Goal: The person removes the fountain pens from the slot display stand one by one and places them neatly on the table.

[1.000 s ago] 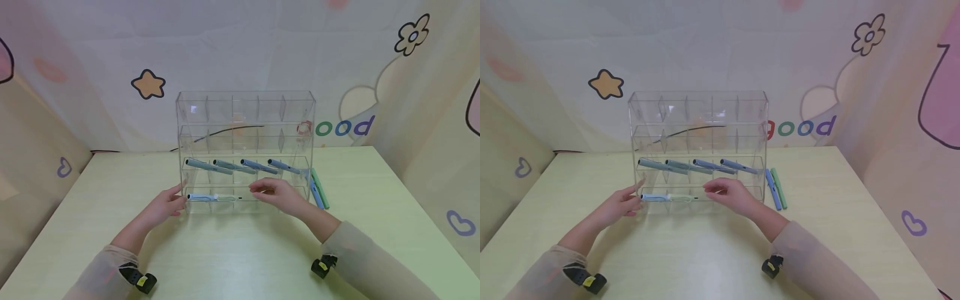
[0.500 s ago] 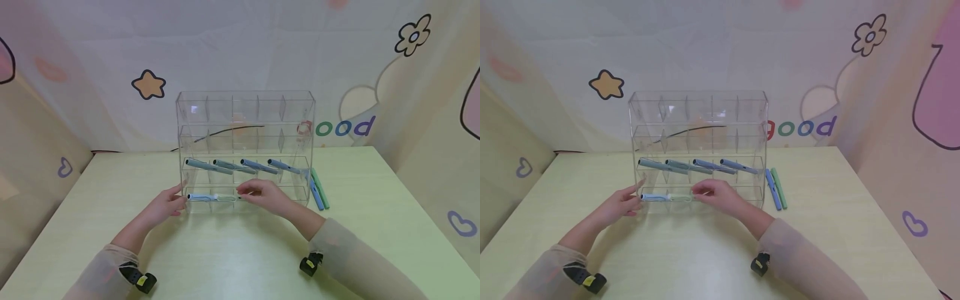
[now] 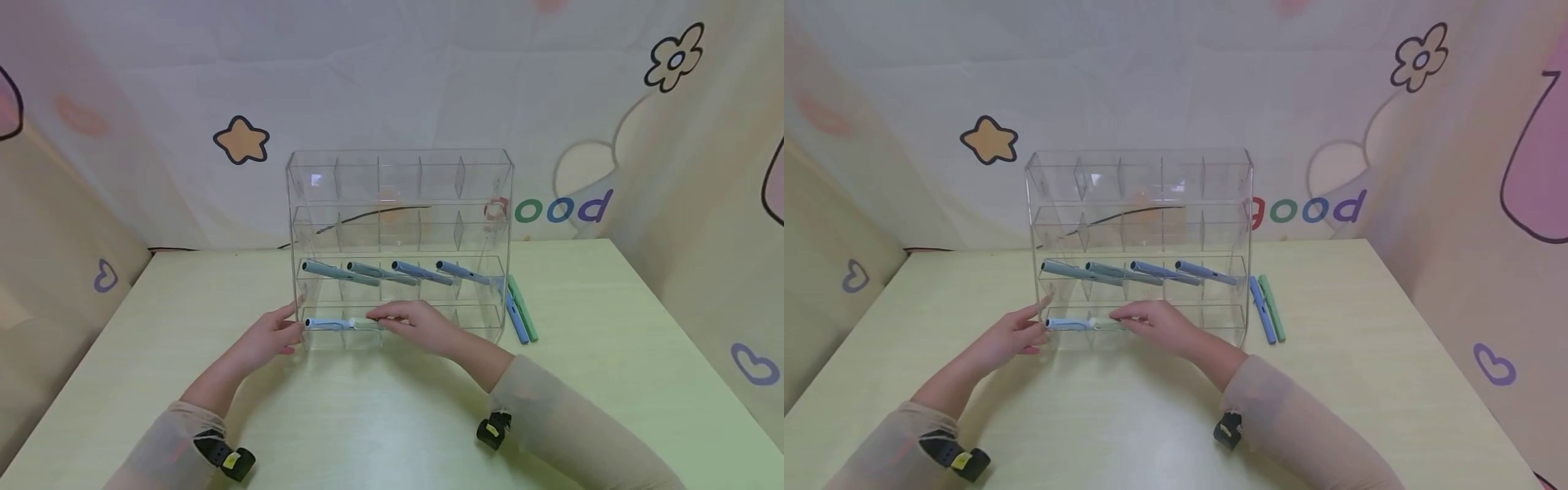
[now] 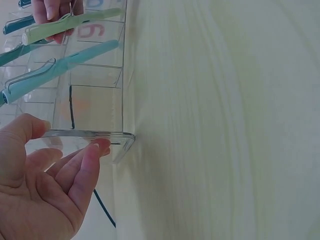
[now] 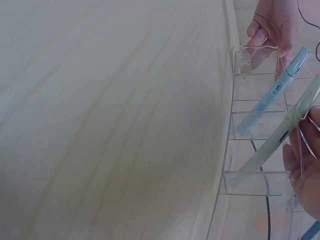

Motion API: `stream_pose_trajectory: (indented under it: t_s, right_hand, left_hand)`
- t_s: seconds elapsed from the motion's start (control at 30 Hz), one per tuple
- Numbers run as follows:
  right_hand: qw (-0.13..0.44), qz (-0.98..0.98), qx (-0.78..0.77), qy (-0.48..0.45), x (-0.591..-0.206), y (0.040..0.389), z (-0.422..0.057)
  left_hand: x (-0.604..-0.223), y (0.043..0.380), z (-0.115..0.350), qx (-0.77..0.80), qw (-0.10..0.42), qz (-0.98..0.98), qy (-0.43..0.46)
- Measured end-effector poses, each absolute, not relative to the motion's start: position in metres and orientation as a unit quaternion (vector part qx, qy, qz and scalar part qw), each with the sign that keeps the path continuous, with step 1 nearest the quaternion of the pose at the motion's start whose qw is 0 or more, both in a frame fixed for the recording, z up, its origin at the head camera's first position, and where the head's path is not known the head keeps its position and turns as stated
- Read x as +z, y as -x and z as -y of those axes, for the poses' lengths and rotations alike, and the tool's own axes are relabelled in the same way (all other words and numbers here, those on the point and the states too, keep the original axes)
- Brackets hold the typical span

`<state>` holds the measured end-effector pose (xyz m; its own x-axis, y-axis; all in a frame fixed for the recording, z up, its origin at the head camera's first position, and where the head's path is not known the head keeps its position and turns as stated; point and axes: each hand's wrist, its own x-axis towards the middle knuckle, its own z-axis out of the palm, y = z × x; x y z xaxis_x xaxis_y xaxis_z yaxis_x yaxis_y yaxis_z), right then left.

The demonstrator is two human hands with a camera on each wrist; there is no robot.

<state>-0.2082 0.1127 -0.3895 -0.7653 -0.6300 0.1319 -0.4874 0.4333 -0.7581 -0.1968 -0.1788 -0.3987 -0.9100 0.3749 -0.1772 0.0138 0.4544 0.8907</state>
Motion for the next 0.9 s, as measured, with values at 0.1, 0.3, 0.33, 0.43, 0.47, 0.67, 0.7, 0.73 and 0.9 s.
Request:
stream_pose_trajectory:
  t_s: [0.1,0.3,0.33,0.43,0.47,0.67,0.7,0.73,0.9]
  right_hand:
    - [0.085,-0.845,-0.411,0.33,-0.3908,0.208,-0.1126]
    - [0.073,-0.845,-0.416,0.328,-0.3933,0.2086,-0.1118]
    - [0.073,-0.843,-0.42,0.328,-0.3936,0.2086,-0.1119]
    - [0.076,-0.837,-0.431,0.329,-0.3953,0.2087,-0.1122]
    - [0.077,-0.835,-0.433,0.33,-0.3956,0.2084,-0.1121]
    - [0.065,-0.836,-0.438,0.325,-0.3931,0.2068,-0.112]
    - [0.061,-0.837,-0.439,0.32,-0.3925,0.2069,-0.1122]
    - [0.058,-0.838,-0.442,0.315,-0.3917,0.2066,-0.1124]
    - [0.05,-0.837,-0.461,0.292,-0.3916,0.2065,-0.1126]
  left_hand:
    - [-0.3995,0.1971,0.1784,0.508,0.177,-0.835,-0.117]
    - [-0.3994,0.1973,0.178,0.505,0.174,-0.838,-0.112]
    - [-0.3997,0.1974,0.1779,0.505,0.174,-0.838,-0.112]
    - [-0.4015,0.198,0.1783,0.504,0.174,-0.839,-0.109]
    - [-0.4022,0.1979,0.1786,0.504,0.175,-0.839,-0.108]
    - [-0.4035,0.1974,0.179,0.507,0.176,-0.836,-0.114]
    - [-0.4033,0.1978,0.1789,0.507,0.175,-0.836,-0.117]
    - [-0.4032,0.1982,0.179,0.508,0.174,-0.835,-0.119]
    - [-0.4045,0.2006,0.1799,0.507,0.174,-0.837,-0.114]
